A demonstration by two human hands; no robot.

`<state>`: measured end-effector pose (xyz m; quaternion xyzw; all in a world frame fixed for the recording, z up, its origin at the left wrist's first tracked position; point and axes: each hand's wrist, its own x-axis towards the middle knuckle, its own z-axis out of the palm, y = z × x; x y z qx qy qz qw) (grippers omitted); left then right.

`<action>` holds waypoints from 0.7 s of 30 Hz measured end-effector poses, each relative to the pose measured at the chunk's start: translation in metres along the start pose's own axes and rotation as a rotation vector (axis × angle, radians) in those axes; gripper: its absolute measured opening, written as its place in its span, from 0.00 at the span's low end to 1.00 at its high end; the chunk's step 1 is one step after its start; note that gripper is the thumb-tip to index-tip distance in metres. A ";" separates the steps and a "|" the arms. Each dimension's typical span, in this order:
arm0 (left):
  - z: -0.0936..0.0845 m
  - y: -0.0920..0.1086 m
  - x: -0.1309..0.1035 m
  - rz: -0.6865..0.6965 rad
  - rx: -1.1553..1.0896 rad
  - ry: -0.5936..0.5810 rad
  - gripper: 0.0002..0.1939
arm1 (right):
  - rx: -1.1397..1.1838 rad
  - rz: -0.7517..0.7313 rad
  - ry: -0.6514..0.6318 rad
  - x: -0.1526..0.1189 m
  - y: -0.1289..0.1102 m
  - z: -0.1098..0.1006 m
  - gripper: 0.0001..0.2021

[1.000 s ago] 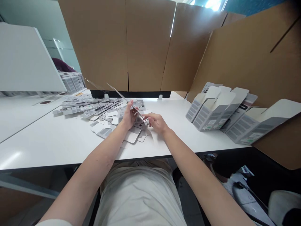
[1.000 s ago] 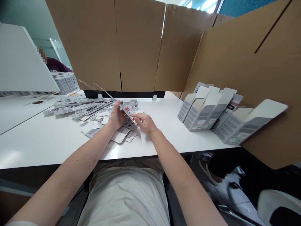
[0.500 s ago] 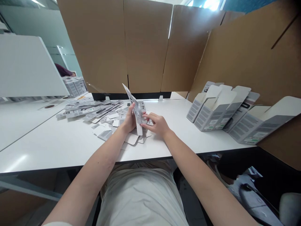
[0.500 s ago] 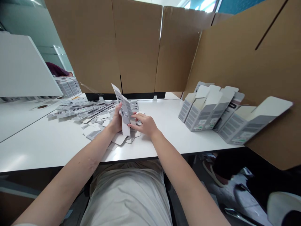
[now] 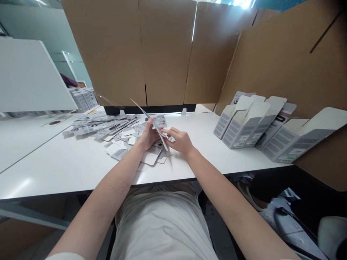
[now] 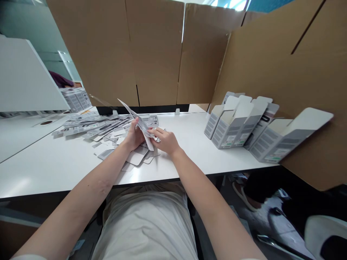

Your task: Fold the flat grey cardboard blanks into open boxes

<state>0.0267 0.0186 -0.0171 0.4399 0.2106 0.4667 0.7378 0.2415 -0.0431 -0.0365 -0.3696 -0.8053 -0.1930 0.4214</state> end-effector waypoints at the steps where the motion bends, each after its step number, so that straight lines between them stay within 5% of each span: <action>1: 0.002 0.000 -0.001 0.011 0.025 0.004 0.43 | 0.015 0.011 -0.005 0.000 0.001 0.001 0.17; 9: 0.018 0.000 -0.009 -0.007 0.214 -0.107 0.43 | 0.129 0.139 -0.044 -0.002 0.000 0.002 0.24; 21: 0.019 0.003 -0.013 -0.020 0.142 -0.139 0.43 | 0.151 0.169 -0.005 -0.001 -0.002 0.001 0.20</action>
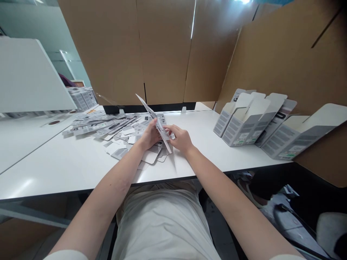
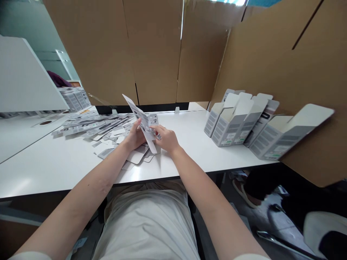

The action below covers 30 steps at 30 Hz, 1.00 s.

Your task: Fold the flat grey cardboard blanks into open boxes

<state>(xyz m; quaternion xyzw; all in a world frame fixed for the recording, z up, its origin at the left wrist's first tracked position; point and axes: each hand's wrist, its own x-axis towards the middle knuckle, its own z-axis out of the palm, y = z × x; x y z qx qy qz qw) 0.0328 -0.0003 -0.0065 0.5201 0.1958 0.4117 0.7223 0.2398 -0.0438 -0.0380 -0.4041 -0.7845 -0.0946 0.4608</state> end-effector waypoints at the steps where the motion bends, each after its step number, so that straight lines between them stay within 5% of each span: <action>1: 0.000 0.000 0.000 -0.003 0.003 -0.012 0.43 | 0.001 0.005 0.001 0.000 0.000 0.000 0.20; 9: 0.002 -0.002 -0.002 0.002 0.031 -0.088 0.39 | 0.013 0.036 -0.015 0.000 -0.002 0.000 0.19; 17: 0.007 -0.009 -0.005 -0.049 0.093 -0.220 0.39 | 0.023 0.125 -0.017 -0.003 0.001 -0.002 0.28; 30: 0.011 -0.007 -0.004 -0.011 0.109 -0.170 0.43 | 0.021 0.154 0.031 -0.004 0.003 0.000 0.28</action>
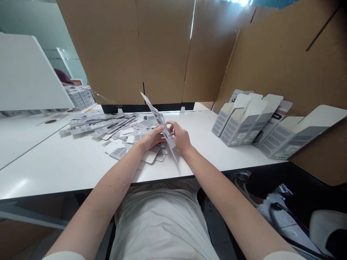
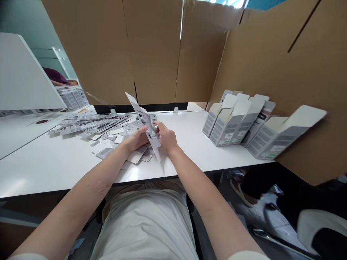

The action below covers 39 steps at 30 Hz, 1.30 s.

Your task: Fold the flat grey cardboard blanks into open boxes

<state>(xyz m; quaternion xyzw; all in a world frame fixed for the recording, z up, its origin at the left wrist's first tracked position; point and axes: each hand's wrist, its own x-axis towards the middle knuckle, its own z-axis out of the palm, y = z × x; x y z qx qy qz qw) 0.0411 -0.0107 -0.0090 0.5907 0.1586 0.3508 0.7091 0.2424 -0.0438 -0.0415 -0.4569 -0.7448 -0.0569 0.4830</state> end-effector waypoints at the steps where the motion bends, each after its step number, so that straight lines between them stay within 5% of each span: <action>1: 0.000 0.000 0.000 0.013 -0.001 0.015 0.43 | -0.007 -0.004 0.004 0.000 0.000 0.000 0.28; 7: 0.002 0.000 0.001 0.122 0.006 0.084 0.40 | -0.027 -0.023 0.053 0.002 -0.004 -0.002 0.23; 20: 0.004 0.005 -0.001 0.120 0.076 0.099 0.36 | -0.106 -0.020 0.097 0.006 0.002 -0.009 0.20; 39: 0.000 0.002 0.006 0.108 0.108 0.328 0.41 | -0.105 0.086 0.179 0.008 0.007 -0.013 0.25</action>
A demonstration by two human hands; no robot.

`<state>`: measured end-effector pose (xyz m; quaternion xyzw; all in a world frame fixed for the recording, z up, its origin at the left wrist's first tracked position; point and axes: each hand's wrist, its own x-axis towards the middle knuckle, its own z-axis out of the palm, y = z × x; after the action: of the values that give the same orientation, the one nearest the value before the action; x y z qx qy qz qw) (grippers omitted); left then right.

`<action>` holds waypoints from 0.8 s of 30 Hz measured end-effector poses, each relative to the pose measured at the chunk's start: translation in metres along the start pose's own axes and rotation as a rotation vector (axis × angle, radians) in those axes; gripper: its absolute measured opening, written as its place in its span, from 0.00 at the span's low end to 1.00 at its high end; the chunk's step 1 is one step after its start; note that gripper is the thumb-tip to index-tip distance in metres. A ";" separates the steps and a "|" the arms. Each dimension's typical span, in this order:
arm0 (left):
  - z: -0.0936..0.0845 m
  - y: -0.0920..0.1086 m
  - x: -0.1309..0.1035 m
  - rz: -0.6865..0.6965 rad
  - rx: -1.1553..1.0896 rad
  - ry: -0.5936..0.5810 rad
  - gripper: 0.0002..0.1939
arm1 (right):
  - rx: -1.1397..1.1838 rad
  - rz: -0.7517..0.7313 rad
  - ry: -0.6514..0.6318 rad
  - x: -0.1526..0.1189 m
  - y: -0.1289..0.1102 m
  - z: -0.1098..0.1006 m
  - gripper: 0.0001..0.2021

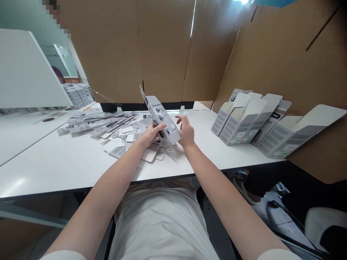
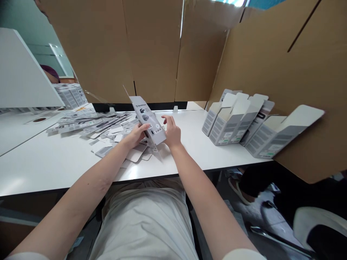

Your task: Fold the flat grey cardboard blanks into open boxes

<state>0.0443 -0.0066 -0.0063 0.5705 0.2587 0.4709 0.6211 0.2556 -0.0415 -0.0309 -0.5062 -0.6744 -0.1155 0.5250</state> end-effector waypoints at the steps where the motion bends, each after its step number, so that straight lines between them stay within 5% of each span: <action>1: 0.000 0.001 0.000 0.001 0.010 0.019 0.40 | 0.002 0.004 0.003 0.000 0.000 0.000 0.25; 15: -0.001 0.001 0.000 -0.018 0.038 0.125 0.40 | 0.079 0.036 0.027 0.001 0.005 -0.001 0.22; 24: -0.022 0.011 0.010 0.041 -0.296 0.309 0.42 | 0.182 0.067 -0.008 0.001 0.000 0.004 0.24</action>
<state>0.0266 0.0118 0.0011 0.3991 0.2673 0.5981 0.6415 0.2532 -0.0384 -0.0314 -0.4791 -0.6669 -0.0343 0.5697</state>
